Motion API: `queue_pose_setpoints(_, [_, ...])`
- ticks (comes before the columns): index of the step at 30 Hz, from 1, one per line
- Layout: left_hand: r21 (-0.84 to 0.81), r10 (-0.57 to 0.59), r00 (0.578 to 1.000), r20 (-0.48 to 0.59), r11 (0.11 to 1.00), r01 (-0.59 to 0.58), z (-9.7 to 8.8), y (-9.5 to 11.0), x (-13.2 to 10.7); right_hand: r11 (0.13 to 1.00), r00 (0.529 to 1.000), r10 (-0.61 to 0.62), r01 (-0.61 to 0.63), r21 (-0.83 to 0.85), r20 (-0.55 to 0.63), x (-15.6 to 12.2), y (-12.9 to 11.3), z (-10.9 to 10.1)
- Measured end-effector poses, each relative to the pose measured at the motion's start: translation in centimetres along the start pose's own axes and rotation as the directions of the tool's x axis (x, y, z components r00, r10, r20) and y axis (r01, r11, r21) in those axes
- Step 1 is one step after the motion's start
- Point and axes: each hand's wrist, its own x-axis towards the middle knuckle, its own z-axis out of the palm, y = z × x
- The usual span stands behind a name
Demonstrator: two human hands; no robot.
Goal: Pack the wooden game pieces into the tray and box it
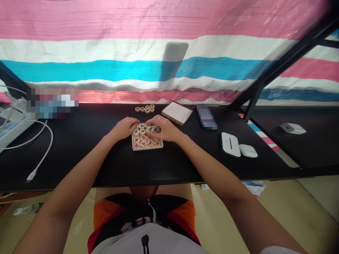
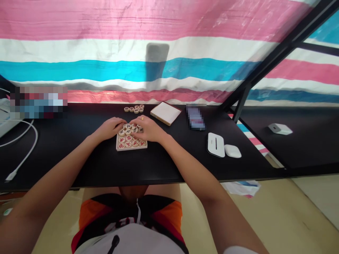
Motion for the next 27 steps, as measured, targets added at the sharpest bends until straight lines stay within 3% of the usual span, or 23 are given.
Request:
queue_pose_setpoints(6, [-0.001, -0.004, 1.000, -0.006, 1.000, 0.004, 0.0, 0.0, 0.0, 0.990, 0.979, -0.119, 0.129, -0.050, 0.168, 0.2, -1.1, 0.8])
queue_pose_setpoints(20, [-0.015, 0.001, 1.000, -0.013, 1.000, -0.001, 0.0, 0.1, 0.0, 0.989, 0.980, -0.099, 0.116, -0.093, 0.174, -0.1, -0.2, 0.7])
queue_pose_setpoints(23, [-0.077, -0.030, 0.999, -0.015, 0.997, 0.029, 0.1, -0.2, 0.2, 0.993, 0.990, -0.048, 0.061, -0.097, 0.134, -0.1, 0.1, 0.8])
queue_pose_setpoints(27, [-0.259, -0.155, 0.988, -0.025, 0.955, 0.144, 0.6, -1.0, 0.5, 0.991, 0.992, 0.115, -0.111, -0.071, 0.058, -0.1, 1.1, 1.2])
